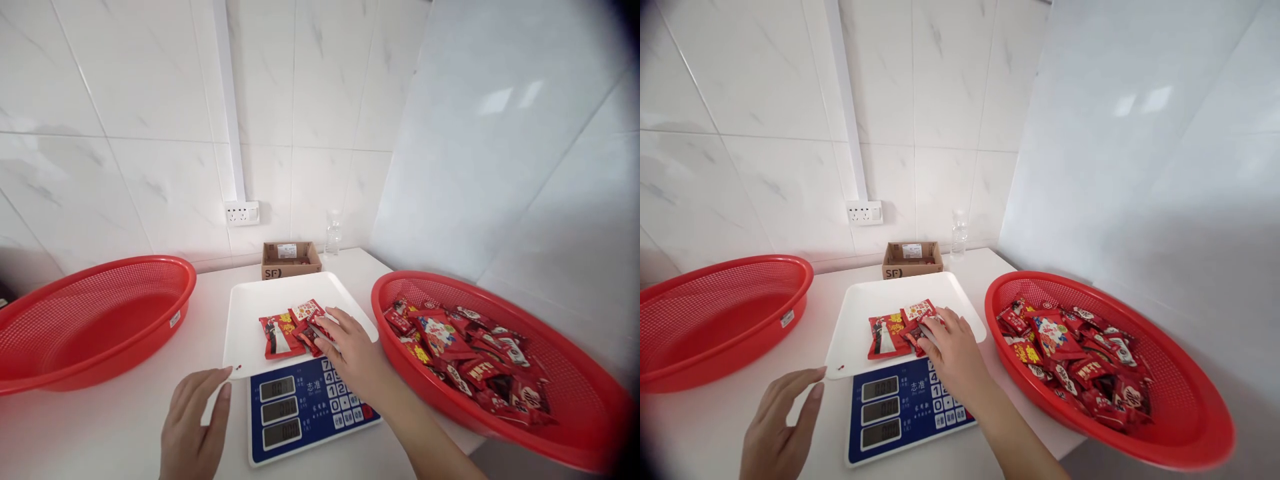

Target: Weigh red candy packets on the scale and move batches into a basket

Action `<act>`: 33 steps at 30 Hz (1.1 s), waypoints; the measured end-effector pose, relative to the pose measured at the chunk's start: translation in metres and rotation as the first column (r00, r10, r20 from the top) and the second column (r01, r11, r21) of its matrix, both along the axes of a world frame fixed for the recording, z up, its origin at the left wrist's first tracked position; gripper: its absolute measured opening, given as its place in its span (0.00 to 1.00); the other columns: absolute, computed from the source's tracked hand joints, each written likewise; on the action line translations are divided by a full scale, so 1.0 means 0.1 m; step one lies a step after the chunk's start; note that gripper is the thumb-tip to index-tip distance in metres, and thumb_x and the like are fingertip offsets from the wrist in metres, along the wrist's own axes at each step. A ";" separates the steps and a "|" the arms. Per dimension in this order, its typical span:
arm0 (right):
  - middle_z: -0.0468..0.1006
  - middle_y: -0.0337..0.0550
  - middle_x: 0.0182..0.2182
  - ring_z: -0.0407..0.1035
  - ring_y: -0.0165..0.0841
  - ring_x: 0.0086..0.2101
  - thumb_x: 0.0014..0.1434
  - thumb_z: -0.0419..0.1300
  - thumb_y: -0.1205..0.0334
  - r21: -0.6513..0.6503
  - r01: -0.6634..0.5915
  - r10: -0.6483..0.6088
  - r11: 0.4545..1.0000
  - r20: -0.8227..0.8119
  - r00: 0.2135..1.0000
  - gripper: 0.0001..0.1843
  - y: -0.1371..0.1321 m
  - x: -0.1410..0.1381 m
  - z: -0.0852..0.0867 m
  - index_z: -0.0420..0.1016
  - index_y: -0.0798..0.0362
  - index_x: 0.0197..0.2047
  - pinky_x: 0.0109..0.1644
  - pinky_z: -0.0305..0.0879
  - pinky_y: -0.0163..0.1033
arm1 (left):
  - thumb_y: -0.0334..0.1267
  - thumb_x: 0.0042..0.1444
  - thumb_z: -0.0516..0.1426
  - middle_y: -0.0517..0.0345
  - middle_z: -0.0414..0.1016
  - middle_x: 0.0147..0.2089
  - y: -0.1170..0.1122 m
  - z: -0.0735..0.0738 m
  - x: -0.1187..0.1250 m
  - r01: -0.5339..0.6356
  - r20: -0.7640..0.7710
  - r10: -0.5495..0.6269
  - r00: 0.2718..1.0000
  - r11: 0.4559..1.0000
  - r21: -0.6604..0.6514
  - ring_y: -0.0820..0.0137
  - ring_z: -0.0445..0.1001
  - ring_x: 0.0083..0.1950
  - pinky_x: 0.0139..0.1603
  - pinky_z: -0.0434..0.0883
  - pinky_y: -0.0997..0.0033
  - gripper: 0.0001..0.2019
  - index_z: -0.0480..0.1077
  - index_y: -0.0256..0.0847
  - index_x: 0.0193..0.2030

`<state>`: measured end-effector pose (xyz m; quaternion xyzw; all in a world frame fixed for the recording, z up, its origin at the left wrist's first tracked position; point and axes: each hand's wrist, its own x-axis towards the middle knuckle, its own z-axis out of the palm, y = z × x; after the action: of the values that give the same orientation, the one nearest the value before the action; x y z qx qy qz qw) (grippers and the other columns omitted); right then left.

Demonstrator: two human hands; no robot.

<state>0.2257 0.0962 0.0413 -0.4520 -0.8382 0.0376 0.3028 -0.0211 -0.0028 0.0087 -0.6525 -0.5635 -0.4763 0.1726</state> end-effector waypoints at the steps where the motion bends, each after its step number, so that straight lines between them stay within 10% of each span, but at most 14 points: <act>1: 0.67 0.51 0.58 0.59 0.44 0.58 0.65 0.46 0.50 -0.039 -0.002 0.003 0.999 0.006 1.000 0.22 0.03 -0.01 0.01 0.70 0.48 0.55 0.59 0.59 0.57 | 0.36 0.59 0.52 0.56 0.77 0.40 0.02 0.04 0.02 0.029 -0.071 -0.029 0.997 1.000 0.000 0.65 0.74 0.42 0.44 0.71 0.65 0.09 0.69 0.47 0.46; 10: 0.57 0.54 0.64 0.49 0.44 0.63 0.64 0.45 0.44 -0.290 -0.099 0.134 0.952 0.104 0.986 0.30 0.26 -0.13 0.17 0.61 0.51 0.63 0.64 0.50 0.56 | 0.45 0.61 0.49 0.53 0.76 0.50 0.39 0.34 0.28 0.050 -0.260 -0.152 0.954 0.931 -0.362 0.59 0.73 0.49 0.47 0.72 0.53 0.15 0.69 0.47 0.51; 25: 0.64 0.54 0.61 0.57 0.44 0.60 0.64 0.47 0.46 -0.218 -0.184 0.206 0.959 0.085 0.975 0.28 0.15 -0.12 0.16 0.67 0.53 0.60 0.61 0.56 0.54 | 0.44 0.61 0.50 0.52 0.76 0.50 0.53 0.39 0.34 0.136 -0.193 -0.237 0.952 0.895 -0.425 0.61 0.74 0.50 0.50 0.72 0.53 0.14 0.69 0.46 0.50; 33: 0.65 0.50 0.60 0.59 0.44 0.59 0.64 0.46 0.46 -0.058 -0.075 0.081 0.995 0.108 0.991 0.27 -0.04 0.37 0.29 0.65 0.49 0.60 0.59 0.60 0.58 | 0.52 0.59 0.48 0.42 0.68 0.59 0.54 0.47 -0.53 -0.178 -0.303 0.081 0.950 0.935 -0.306 0.50 0.65 0.61 0.57 0.65 0.42 0.25 0.64 0.42 0.58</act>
<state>0.2629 0.0922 0.0705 -0.4282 -0.8694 0.0472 0.2421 -0.0740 0.0508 0.0557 -0.6951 -0.6465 -0.2636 0.1717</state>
